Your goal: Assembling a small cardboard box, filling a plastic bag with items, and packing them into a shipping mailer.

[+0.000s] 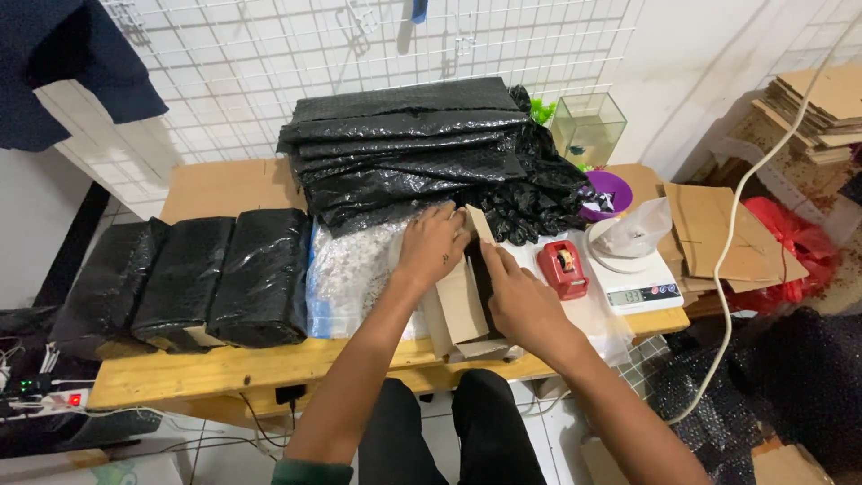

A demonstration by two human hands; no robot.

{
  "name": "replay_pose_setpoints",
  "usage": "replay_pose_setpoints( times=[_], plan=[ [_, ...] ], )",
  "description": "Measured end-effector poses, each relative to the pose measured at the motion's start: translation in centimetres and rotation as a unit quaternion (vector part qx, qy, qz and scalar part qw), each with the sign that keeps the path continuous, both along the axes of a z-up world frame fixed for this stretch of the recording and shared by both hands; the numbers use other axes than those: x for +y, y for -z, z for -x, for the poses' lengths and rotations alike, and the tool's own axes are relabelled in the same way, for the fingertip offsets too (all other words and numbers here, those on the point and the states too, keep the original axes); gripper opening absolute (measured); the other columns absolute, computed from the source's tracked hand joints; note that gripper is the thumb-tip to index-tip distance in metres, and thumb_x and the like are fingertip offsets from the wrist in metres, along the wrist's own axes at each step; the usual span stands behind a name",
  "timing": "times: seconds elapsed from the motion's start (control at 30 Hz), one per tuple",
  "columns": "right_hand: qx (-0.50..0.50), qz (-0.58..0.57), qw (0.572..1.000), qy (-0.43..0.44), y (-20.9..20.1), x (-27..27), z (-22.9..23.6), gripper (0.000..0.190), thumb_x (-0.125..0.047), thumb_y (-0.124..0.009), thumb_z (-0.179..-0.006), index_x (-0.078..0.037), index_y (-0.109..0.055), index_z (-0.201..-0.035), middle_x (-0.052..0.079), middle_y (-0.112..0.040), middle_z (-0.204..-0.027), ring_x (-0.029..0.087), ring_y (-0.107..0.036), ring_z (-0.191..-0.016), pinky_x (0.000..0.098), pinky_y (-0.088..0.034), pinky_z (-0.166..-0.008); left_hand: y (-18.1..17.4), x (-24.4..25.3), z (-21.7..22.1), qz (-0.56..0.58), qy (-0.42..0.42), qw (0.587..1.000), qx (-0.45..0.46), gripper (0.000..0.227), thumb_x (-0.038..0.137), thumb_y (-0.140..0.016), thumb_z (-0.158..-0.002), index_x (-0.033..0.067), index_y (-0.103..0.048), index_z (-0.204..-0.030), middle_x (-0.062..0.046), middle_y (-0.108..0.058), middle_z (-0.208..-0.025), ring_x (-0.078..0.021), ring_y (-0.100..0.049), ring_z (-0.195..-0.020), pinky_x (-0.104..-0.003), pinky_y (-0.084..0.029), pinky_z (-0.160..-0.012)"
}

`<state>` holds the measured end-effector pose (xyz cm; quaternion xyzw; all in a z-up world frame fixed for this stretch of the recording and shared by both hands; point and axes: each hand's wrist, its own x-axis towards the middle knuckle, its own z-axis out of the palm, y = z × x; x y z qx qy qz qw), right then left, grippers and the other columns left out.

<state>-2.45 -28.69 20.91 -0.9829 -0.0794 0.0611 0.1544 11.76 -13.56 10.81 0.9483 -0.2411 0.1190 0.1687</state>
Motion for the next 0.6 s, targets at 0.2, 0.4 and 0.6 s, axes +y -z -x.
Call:
replay_pose_setpoints(
  times=[0.2,0.4,0.6],
  plan=[
    [0.021,0.014,1.0,-0.005,-2.5,0.4,2.5,0.073,0.003,-0.056,-0.089,-0.004,-0.029,-0.156,0.03,-0.046,-0.151,0.05,-0.063,-0.12,0.0584,-0.06,-0.084,-5.8,0.6,1.8,0.21,0.008,0.972,0.107,0.033,0.033,-0.054,-0.104,0.016,-0.075,-0.123,-0.012,-0.066,-0.139,-0.0326,-0.058,-0.134,-0.053,-0.049,-0.107],
    [0.046,0.049,0.997,-0.042,-2.2,1.2,2.2,0.082,0.004,-0.069,-0.084,-0.003,-0.029,-0.155,0.03,-0.039,-0.156,0.053,-0.059,-0.124,0.0601,-0.061,-0.08,-3.5,1.5,-1.1,0.301,-0.004,0.941,0.156,0.026,0.027,-0.064,-0.102,0.0172,-0.077,-0.121,-0.022,-0.061,-0.14,-0.043,-0.055,-0.133,-0.056,-0.047,-0.109],
    [0.042,0.146,0.985,-0.079,-0.6,1.6,1.5,0.073,-0.014,-0.063,-0.092,-0.015,-0.029,-0.156,0.02,-0.03,-0.159,0.045,-0.053,-0.131,0.0574,-0.063,-0.081,-5.4,2.6,0.3,0.334,0.008,0.923,0.189,0.028,0.026,-0.065,-0.101,0.0112,-0.076,-0.122,-0.027,-0.059,-0.142,-0.0494,-0.051,-0.134,-0.059,-0.044,-0.111]
  ],
)
